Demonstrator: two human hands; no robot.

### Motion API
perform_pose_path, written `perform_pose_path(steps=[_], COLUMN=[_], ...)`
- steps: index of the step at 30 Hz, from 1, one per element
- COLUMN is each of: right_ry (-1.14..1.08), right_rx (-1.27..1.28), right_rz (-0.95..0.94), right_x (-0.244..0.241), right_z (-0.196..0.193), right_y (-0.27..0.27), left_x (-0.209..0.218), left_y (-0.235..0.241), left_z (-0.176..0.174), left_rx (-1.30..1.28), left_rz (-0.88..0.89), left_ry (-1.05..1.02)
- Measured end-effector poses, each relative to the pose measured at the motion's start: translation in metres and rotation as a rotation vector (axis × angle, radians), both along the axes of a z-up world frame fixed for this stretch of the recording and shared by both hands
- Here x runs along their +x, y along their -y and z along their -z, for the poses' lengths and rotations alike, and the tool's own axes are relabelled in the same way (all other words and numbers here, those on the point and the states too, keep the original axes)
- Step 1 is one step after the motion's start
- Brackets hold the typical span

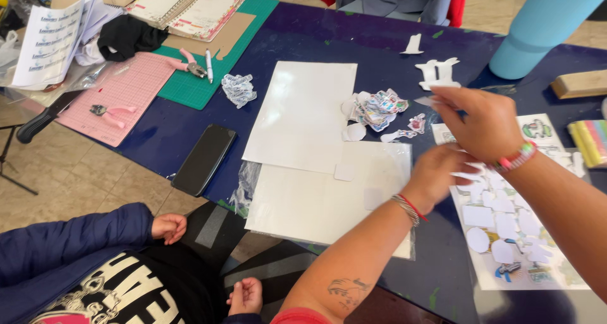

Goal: The person peels individual stickers from a sheet using both hands. The stickers are removed one by one and placed into a growing pile on the table. The person continues this repetitive peeling process throughout the clip.

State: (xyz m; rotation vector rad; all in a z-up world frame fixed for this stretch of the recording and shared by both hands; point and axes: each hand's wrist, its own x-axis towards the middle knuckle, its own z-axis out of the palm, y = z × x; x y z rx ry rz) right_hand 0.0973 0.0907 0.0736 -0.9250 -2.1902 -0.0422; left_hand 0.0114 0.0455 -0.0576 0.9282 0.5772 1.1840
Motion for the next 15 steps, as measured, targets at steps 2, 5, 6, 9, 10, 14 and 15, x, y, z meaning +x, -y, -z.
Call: perform_pose_path(steps=[2,5,6,9,10,14,15], right_ry=[0.121,0.302,0.321,0.381,0.401,0.411,0.407], right_rx=[0.042,0.143,0.188,0.239,0.241,0.272,0.279], right_rz=[0.068,0.034,-0.020,-0.100,-0.110,-0.087,-0.100], right_x=[0.023,0.047,0.053,0.063,0.065,0.076,0.078], right_z=[-0.012,-0.020,-0.021,-0.022,-0.021,-0.020,-0.020], right_y=[0.023,0.055,0.064,0.083,0.088,0.098,0.099], left_x=[-0.009,-0.016,-0.017,-0.016,-0.015,-0.017,-0.018], left_y=[-0.011,-0.008,-0.005,0.003,0.005,0.007,0.009], left_z=[-0.005,-0.010,-0.013,-0.020,-0.022,-0.027,-0.026], left_rx=[-0.246,-0.279,-0.233,-0.145,-0.126,-0.161,-0.158], left_rz=[0.088,0.145,0.164,0.137,0.117,0.145,0.157], left_ry=[0.473,0.665,0.577,0.345,0.272,0.249,0.206])
